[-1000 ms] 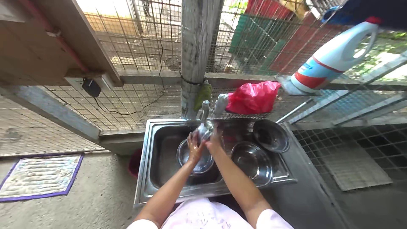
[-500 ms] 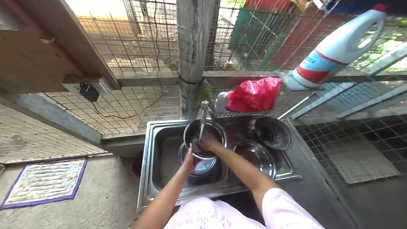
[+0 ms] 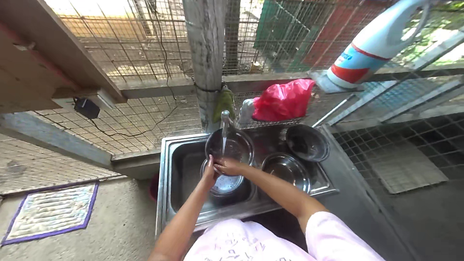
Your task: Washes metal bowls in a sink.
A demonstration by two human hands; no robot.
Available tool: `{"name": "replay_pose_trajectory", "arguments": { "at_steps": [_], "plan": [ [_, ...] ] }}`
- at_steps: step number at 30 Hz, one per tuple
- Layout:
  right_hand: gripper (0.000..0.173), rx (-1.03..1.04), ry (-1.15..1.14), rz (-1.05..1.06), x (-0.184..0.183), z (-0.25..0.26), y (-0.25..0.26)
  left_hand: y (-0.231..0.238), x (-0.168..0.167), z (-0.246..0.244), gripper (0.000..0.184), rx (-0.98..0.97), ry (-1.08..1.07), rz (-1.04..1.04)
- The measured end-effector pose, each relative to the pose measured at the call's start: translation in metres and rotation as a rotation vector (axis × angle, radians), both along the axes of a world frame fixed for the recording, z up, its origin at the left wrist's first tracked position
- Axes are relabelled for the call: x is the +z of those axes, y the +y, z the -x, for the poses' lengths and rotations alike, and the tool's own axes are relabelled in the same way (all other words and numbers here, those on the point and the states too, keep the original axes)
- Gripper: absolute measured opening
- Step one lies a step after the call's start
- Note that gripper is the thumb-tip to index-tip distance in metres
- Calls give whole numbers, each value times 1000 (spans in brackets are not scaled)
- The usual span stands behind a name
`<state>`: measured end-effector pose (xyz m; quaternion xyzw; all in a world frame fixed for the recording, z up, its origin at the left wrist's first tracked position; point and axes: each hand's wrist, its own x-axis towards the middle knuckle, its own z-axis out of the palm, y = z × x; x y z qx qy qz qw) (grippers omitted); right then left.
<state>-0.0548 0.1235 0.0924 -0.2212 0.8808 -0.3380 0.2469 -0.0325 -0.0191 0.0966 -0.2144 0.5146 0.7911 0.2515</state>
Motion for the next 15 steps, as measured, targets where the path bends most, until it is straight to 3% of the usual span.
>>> {"name": "replay_pose_trajectory", "arguments": {
  "at_steps": [3, 5, 7, 10, 12, 15],
  "plan": [
    [52, 242, -8, -375, 43, -19, 24, -36, -5, 24, 56, -65, -7, 7],
    [28, 291, 145, -542, 67, -25, 46, -60, -16, 40, 53, -202, 3, -9],
    [21, 320, 265, -468, 88, -22, 63, -64, -27, 53, 48, -284, 16, -3],
    [17, 311, 373, -134, 116, -23, 65, -35, -22, 62, 32, -274, 222, 96],
    [21, 208, 375, -10, 133, -25, 65, -14, -23, 74, 38, -371, 340, 180],
    [24, -35, 336, 82, 146, -29, 86, 9, -19, 66, 31, -423, 300, 154]
  ]
}}
